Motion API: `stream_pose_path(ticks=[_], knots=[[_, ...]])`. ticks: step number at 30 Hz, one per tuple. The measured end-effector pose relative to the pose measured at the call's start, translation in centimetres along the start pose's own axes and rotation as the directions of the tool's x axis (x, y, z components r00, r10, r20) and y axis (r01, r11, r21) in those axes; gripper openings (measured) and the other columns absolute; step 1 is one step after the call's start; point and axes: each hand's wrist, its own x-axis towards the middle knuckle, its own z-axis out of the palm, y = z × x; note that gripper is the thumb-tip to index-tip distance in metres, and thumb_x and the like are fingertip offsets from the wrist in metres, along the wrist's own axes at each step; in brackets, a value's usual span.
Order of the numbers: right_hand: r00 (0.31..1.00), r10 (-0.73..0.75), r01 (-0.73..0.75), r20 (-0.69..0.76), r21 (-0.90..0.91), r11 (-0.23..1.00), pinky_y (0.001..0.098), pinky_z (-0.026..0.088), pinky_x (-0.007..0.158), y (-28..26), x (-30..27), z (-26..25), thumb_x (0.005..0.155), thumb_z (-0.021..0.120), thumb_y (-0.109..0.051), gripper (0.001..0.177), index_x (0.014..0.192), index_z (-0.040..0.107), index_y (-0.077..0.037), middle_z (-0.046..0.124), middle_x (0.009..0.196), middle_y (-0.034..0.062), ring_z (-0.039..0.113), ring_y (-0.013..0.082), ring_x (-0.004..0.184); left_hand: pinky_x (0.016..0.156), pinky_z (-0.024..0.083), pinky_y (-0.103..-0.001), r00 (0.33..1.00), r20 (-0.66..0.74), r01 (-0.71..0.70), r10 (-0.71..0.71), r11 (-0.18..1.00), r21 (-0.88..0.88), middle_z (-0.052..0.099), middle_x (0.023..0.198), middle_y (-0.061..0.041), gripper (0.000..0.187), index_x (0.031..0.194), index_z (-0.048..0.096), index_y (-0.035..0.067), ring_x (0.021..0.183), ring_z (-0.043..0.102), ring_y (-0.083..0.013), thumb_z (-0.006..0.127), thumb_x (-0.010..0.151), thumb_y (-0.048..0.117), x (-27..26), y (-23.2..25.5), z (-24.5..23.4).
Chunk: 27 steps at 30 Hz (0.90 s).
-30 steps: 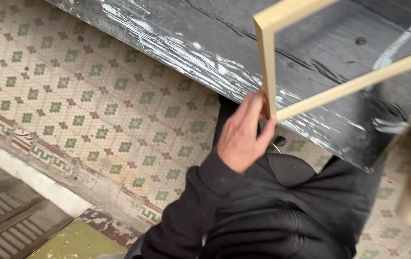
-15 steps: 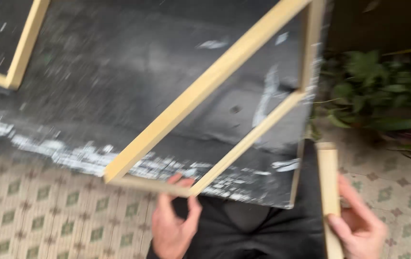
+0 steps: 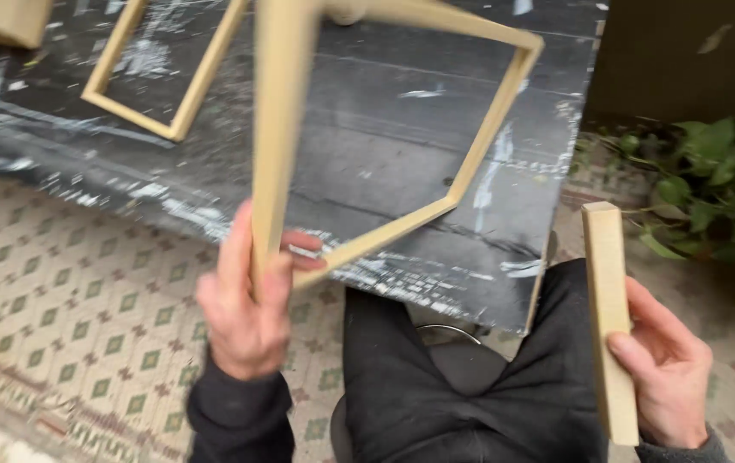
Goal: Sanding the edges and surfaces of wooden frames using a sanding block.
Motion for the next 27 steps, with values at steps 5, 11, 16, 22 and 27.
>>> stream_pose_path(ticks=[5,11,16,22,27], knots=[[0.915,-0.337,0.399,0.222,-0.375,0.837,0.0315,0.050,0.103,-4.8,-1.0,6.6,0.079,0.074,-0.004,0.050,0.129,0.066,-0.002,0.059,0.148,0.0150,0.058,0.0238,0.126,0.070,0.063,-0.026,0.988,0.128,-0.117,0.092,0.971,0.207,0.076,0.099,-0.011,0.039,0.146,0.051,-0.002,0.079,0.078,-0.0137,0.054,0.110,0.014,3.4,6.3,-3.3],[0.762,-0.385,0.647,0.520,-0.615,0.450,0.0424,0.050,0.097,-4.5,-0.3,10.8,0.076,0.079,-0.011,0.051,0.127,0.071,-0.011,0.063,0.143,0.0101,0.060,0.0332,0.107,0.056,0.059,-0.026,0.905,0.318,-0.382,0.282,0.868,0.317,0.078,0.112,-0.012,0.042,0.136,0.057,0.003,0.074,0.075,-0.0118,0.069,0.104,0.029,4.2,6.7,0.3],[0.710,-0.351,0.702,0.610,-0.647,0.298,0.0465,0.051,0.093,-2.6,1.2,13.8,0.077,0.078,-0.013,0.056,0.133,0.070,-0.015,0.060,0.143,0.0099,0.056,0.0405,0.108,0.078,0.063,-0.022,0.859,0.276,-0.496,0.431,0.836,0.237,0.071,0.131,-0.007,0.048,0.144,0.048,0.010,0.097,0.077,-0.0101,0.071,0.110,0.034,3.0,6.0,1.7],[0.711,-0.316,0.697,0.628,-0.687,0.204,0.0494,0.050,0.097,-1.7,1.1,14.1,0.080,0.080,-0.018,0.048,0.127,0.068,-0.015,0.056,0.143,0.0142,0.054,0.0404,0.119,0.084,0.067,-0.021,0.939,0.221,-0.273,0.263,0.962,0.016,0.073,0.113,0.000,0.068,0.148,0.046,0.010,0.098,0.080,-0.0123,0.090,0.098,0.028,-0.7,0.6,3.2],[0.676,-0.318,0.729,0.665,-0.665,0.162,0.0461,0.050,0.092,-0.2,2.6,13.5,0.083,0.076,-0.015,0.055,0.137,0.067,-0.014,0.054,0.152,0.0187,0.055,0.0386,0.116,0.089,0.064,-0.032,0.973,0.194,-0.133,0.124,0.990,0.035,0.074,0.115,-0.010,0.043,0.129,0.064,0.006,0.104,0.077,-0.0229,0.084,0.092,0.017,-5.6,-7.0,6.5]])
